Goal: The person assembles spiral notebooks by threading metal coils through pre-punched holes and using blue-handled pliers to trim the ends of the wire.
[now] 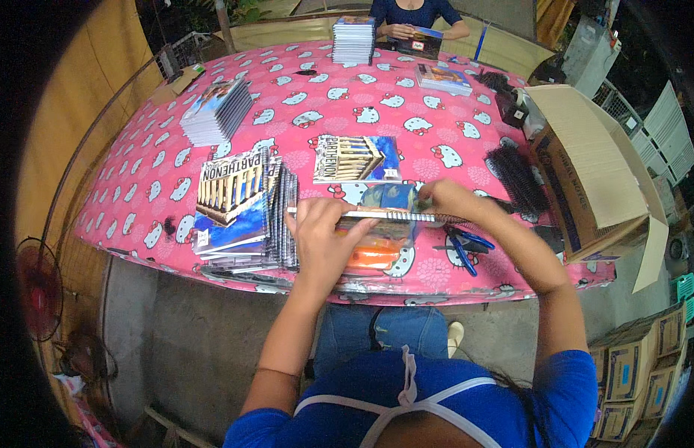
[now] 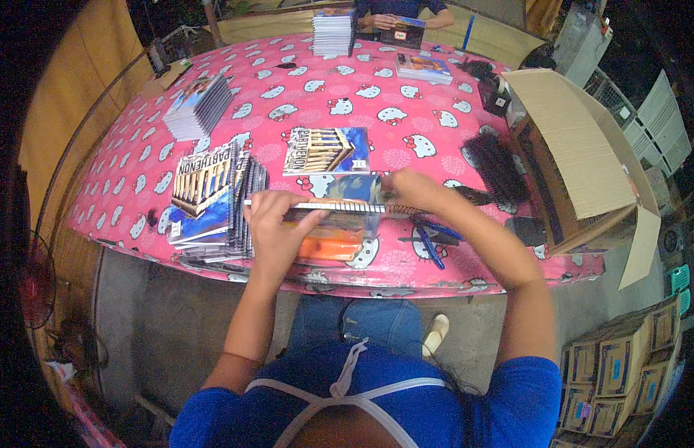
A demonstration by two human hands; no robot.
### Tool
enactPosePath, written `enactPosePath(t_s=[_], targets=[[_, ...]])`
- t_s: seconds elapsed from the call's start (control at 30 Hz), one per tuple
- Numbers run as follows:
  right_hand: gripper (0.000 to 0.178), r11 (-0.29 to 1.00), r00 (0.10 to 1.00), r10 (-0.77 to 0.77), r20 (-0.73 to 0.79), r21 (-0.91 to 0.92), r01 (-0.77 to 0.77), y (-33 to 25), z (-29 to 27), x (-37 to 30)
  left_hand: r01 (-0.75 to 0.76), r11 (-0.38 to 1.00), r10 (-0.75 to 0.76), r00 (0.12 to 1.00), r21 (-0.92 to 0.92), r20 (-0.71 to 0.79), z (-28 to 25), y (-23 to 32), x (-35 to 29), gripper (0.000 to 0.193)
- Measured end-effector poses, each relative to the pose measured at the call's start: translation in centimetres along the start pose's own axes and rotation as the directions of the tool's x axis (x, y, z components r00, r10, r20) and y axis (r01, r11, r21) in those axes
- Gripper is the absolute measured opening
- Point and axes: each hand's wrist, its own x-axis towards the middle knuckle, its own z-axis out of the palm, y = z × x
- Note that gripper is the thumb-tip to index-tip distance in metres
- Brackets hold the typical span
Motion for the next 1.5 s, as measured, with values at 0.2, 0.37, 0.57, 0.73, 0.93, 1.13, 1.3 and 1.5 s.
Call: enactPosePath(t_s=[0.2, 0.37, 0.57, 0.73, 0.93, 1.13, 1.3, 1.5], targets=[[0.045, 0.935, 0.955, 0.295, -0.012, -0.202, -0.291, -3.7, 1.5, 1.3, 0.007, 0.999, -0.006, 1.0, 0.048, -0.031, -0.2, 0.1, 0.5, 0.03], [0.053, 0.134, 0.84, 0.258, -0.478, 0.878, 0.459, -3.5, -0.6, 0.9, 0.016, 0.999, -0.015, 1.0, 0.052, -0.006, 0.0, -0.6, 0.5, 0.032], [0.049, 0.779, 0.932, -0.042, -0.361, 0.571, 0.257, -4.0, -1.9, 1.8, 0.022, 0.999, -0.023, 1.0, 0.042, 0.017, 0.1, -0.6, 0.6, 0.034], [0.063, 0.84, 0.955, 0.037, -0.296, 0.527, 0.13, -3.8, -2.1, 3.0, 0.079, 0.997, -0.08, 0.995, 0.007, 0.052, 0.1, -0.8, 1.6, 0.041], [0.057, 0.858, 0.972, 0.019, -0.232, 0.504, 0.104, -6.9, -2.9, 3.9, 0.067, 0.996, -0.068, 0.997, -0.055, -0.02, -0.9, -1.7, 1.7, 0.037], [0.062, 0.659, 0.981, -0.009, -0.196, 0.736, 0.154, -7.3, -2.3, 5.0, 0.216, 0.956, -0.216, 0.976, -0.198, 0.023, -2.1, -2.2, 1.2, 0.041], [0.064, 0.32, 0.957, 0.036, -0.287, 0.911, 0.261, -6.8, -1.0, 4.9, 0.277, 0.9, -0.265, 0.961, -0.338, 0.082, -1.2, -4.4, 0.7, 0.042], [0.062, 0.201, 0.993, 0.039, -0.115, 0.974, 0.105, -6.8, -1.1, 6.7, 0.324, 0.413, -0.437, 0.89, -0.851, 0.127, -0.5, -4.2, 0.0, 0.05]])
